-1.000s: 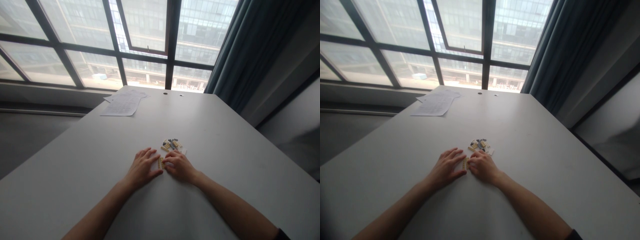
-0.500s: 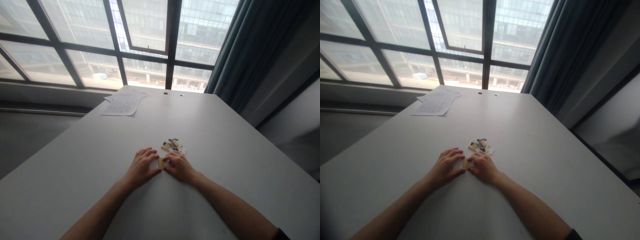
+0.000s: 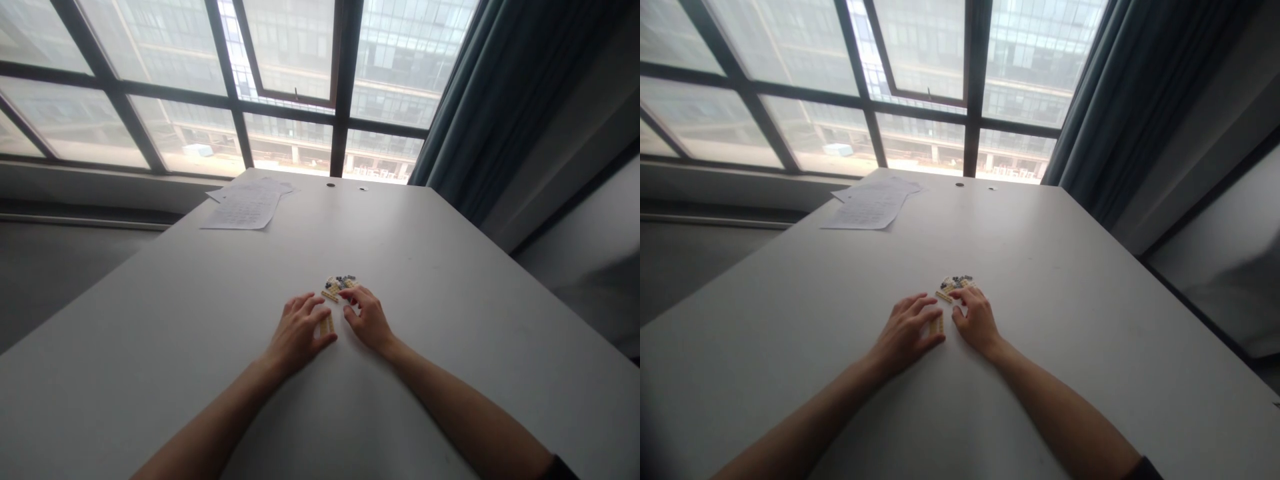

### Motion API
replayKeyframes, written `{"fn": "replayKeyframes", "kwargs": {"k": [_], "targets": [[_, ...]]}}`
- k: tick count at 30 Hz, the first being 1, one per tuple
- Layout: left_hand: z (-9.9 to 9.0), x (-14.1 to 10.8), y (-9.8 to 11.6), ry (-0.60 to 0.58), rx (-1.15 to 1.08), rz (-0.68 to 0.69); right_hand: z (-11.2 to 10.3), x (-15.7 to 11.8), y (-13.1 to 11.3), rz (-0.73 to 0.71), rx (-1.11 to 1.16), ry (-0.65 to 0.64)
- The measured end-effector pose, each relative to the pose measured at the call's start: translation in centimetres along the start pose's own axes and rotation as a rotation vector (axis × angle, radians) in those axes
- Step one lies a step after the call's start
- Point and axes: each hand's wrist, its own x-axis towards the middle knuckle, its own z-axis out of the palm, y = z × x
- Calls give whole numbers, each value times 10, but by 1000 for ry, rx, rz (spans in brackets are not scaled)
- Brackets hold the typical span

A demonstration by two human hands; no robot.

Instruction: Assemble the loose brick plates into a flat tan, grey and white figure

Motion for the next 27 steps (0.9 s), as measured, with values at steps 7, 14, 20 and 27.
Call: {"fn": "replayKeyframes", "kwargs": {"k": [7,14,20,27], "targets": [[-6,-7,-14,-19,-15,-9,-1,-6,7,-191,-101,-187],[-7,-8,-19,-70,-18,9,1,-9,7,-263,-165,-276],[-8,-8,-21,-72,-40,17,3,-10,3,-258,-180,-287],[-9,-8,-23,-77,-46,20,4,-11,2,-247,-186,-286]]}}
